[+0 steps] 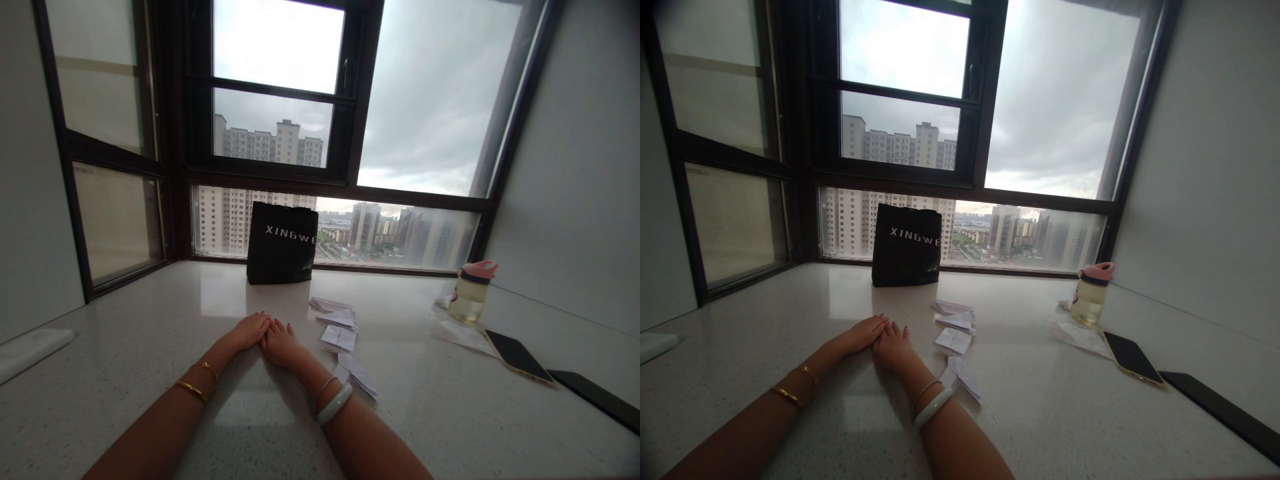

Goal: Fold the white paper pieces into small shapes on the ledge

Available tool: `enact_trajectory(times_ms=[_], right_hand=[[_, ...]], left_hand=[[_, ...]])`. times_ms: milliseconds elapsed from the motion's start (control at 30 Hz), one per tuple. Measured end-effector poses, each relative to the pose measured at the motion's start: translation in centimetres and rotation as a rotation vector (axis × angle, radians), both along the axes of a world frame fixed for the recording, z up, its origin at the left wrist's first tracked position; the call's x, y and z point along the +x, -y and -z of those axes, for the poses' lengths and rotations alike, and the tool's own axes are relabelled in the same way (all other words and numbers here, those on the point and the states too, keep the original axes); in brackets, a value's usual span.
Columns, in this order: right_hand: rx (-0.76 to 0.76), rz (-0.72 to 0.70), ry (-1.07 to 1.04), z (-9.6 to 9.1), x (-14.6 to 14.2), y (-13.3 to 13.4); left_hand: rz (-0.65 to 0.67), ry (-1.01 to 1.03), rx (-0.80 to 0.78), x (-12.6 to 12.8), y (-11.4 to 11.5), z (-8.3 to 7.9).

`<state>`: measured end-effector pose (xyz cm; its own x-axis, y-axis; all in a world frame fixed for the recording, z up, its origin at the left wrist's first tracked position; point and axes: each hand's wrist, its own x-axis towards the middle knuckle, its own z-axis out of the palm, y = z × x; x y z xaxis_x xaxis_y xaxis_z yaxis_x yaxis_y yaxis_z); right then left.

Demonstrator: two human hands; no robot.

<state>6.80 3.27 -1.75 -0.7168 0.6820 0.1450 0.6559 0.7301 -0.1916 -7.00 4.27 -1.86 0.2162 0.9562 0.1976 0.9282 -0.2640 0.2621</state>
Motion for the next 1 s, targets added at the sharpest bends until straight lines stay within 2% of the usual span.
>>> enact_trajectory(times_ms=[1000], right_hand=[[-0.015,0.014,0.002,-0.13,-0.01,0.02]], left_hand=[[0.016,-0.009,0.042,-0.15,-0.16,0.25]])
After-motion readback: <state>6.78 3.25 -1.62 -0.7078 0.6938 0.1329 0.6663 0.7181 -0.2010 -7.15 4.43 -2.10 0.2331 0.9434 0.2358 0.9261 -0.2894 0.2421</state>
